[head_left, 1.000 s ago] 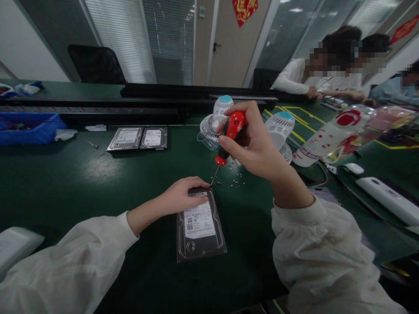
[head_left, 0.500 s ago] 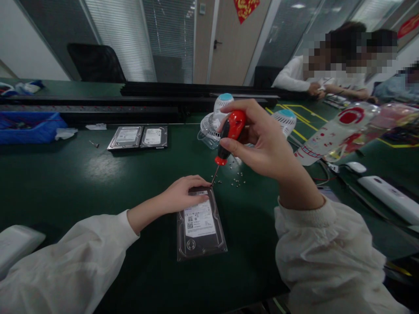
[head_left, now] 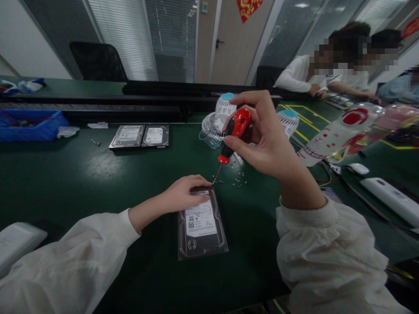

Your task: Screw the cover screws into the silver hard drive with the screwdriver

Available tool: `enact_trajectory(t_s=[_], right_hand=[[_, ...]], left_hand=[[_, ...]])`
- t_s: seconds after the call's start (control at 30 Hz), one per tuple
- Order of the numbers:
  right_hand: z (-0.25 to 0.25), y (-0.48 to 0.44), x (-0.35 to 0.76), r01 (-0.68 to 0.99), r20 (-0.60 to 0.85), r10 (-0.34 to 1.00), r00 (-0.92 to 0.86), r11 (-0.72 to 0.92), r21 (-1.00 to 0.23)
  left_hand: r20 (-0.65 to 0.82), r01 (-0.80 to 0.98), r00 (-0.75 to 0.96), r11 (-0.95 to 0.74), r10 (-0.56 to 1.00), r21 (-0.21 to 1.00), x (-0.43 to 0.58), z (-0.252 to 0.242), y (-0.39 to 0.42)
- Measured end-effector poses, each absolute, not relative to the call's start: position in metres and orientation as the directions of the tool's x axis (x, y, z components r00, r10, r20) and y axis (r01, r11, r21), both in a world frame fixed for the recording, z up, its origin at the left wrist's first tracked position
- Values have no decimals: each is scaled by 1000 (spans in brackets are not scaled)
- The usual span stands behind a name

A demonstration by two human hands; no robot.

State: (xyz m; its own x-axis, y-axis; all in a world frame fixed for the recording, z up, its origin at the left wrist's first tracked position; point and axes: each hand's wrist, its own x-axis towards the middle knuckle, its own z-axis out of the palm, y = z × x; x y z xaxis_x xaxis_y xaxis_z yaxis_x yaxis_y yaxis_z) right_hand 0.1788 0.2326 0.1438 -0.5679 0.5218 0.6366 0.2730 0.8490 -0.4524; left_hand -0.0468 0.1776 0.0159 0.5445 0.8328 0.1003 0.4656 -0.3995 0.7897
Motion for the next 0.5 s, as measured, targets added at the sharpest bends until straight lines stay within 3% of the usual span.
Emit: enact_trajectory(t_s=[0.1,0.3,0.5], right_hand=[[144,232,178,285,650,510,-563,858,-426],[148,223,175,407,675,444,-590,885,-226],[153,217,177,376,698,395,-598,907,-190]], left_hand=[[90,472,546,-395,833,788,-47,15,178],[124,462,540,-417,832,783,-46,15,177],[157,430,548,-438,822,789,-45,13,178]])
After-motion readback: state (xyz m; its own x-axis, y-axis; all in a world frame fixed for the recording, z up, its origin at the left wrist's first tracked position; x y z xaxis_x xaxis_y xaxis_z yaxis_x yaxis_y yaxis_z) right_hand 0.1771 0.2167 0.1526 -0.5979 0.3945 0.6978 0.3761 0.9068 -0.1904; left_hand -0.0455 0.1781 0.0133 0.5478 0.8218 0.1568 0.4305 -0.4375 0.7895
